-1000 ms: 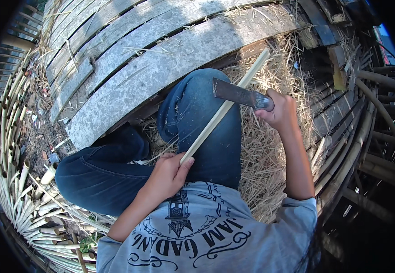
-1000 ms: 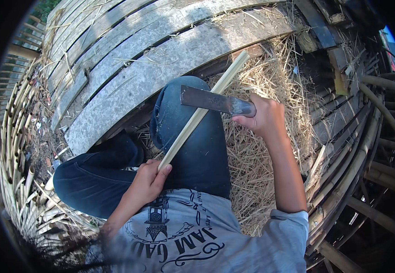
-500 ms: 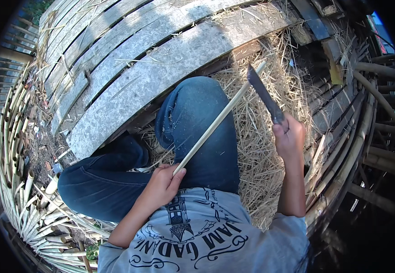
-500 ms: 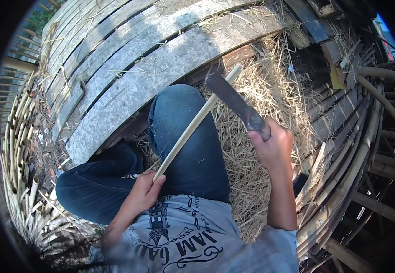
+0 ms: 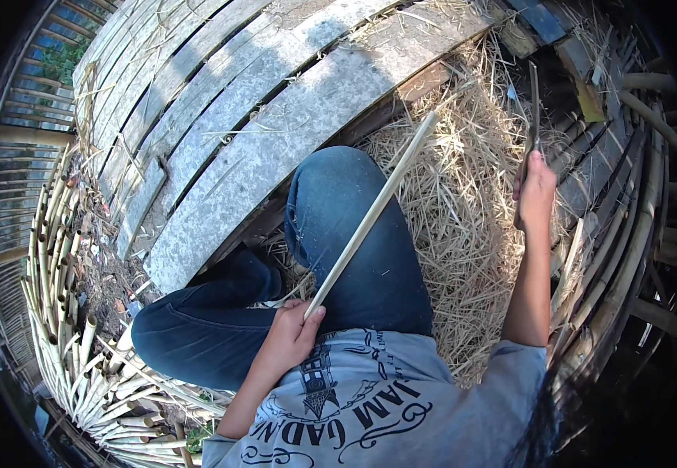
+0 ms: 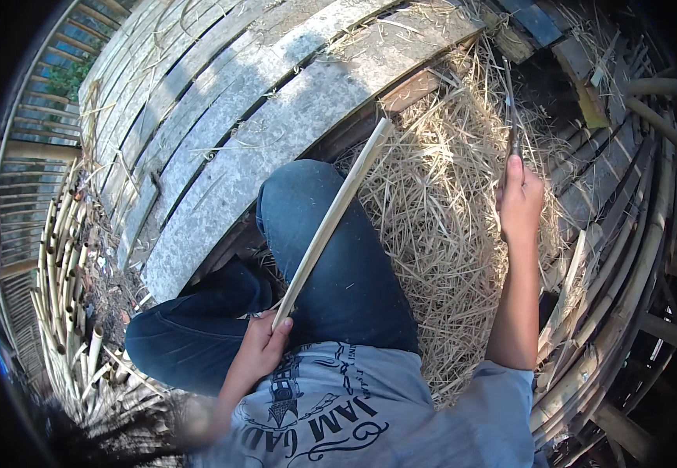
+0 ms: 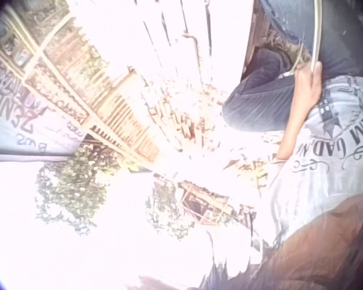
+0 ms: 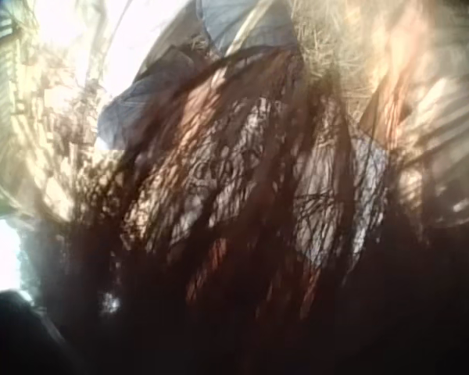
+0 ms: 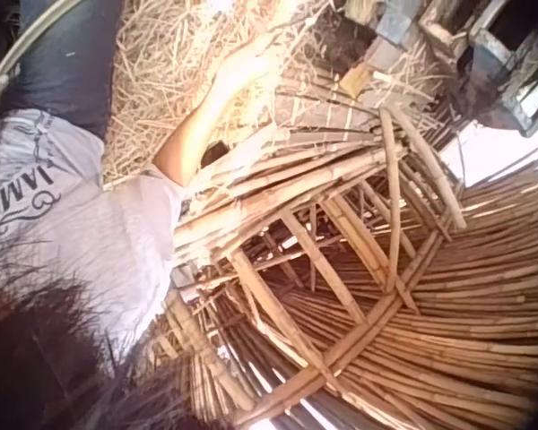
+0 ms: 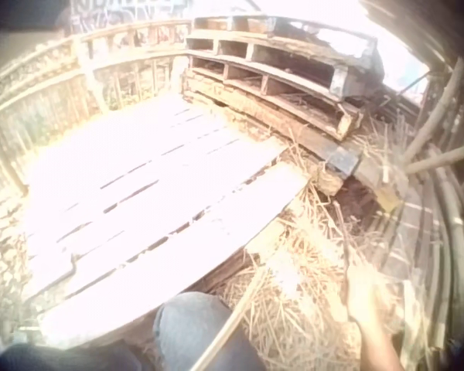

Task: The person shaves a strip of bamboo by hand using a knife. They pull the blade along the surface of the bamboo strip multiple times to remove thin shavings.

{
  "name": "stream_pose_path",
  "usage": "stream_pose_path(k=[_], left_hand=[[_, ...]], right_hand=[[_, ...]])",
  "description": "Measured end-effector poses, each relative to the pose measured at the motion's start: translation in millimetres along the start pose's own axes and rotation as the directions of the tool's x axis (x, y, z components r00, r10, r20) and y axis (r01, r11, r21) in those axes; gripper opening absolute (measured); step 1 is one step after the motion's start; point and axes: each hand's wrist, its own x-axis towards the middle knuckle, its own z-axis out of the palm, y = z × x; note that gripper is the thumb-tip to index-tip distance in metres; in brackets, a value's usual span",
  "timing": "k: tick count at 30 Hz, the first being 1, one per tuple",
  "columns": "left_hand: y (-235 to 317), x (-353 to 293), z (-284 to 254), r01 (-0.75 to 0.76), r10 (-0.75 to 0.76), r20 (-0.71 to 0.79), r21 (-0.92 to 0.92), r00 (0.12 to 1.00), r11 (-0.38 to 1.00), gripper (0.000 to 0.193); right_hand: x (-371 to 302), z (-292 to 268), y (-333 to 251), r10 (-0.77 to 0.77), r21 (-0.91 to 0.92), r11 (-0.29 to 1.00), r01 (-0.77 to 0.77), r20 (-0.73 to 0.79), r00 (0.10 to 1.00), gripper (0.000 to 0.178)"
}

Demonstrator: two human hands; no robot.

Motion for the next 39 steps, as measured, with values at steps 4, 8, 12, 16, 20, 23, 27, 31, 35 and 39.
stream_pose_path(k=[4,8,12,16,20,23,27,31,35,39], left_hand=[[0.9,5.0,0.8,0.016,-0.015,0.034,-0.019,0.999,1.000,0.031],[0.5,3.3,1.1,0.105,-0.104,0.026,-0.024,0.994,0.994,0.028],[17.7,1.7,14.9,-0.080,0.140,-0.192,0.290,0.971,0.954,0.021],[30.6,-2.6,7.4,-0.050,0.130,-0.140,0.468,0.982,0.882,0.015],[26.4,-3.9,4.8,-0.070,0.180,-0.149,0.548,0.972,0.833,0.006],[18.4,-3.8,4.8,-0.087,0.196,-0.139,0.557,0.971,0.826,0.005],[16.9,-2.1,5.5,-0.098,0.203,-0.136,0.544,0.970,0.833,0.006],[12.4,-2.2,7.8,-0.084,0.195,-0.153,0.539,0.969,0.838,0.008],[10.0,-5.2,10.4,-0.114,0.225,-0.150,0.527,0.963,0.842,0.011],[5.0,-8.5,7.2,-0.109,0.202,-0.147,0.478,0.968,0.872,0.011]], right_hand=[[-83.9,53.2,-3.0,-0.103,0.237,0.971,0.041,0.256,0.961,0.059],[-108.3,79.7,-50.6,-0.530,-0.103,0.758,0.644,0.478,0.700,0.069],[-86.7,74.3,-58.9,-0.520,-0.087,0.725,0.683,0.581,0.626,0.072],[-88.5,66.9,-62.9,-0.487,-0.087,0.737,0.670,0.619,0.616,0.071],[-113.6,67.6,-68.6,-0.410,-0.082,0.814,0.575,0.620,0.669,0.068],[-120.3,68.9,-71.4,-0.375,-0.081,0.847,0.525,0.611,0.698,0.067],[-117.4,67.2,-71.9,-0.365,-0.117,0.828,0.548,0.629,0.686,0.067],[-105.9,66.0,-71.8,-0.384,-0.139,0.789,0.598,0.649,0.657,0.067],[-62.8,51.6,-64.7,-0.270,-0.376,0.840,0.391,0.334,0.903,0.067],[-23.5,13.2,-63.6,-0.110,-0.462,0.868,0.181,0.176,0.978,0.062]])
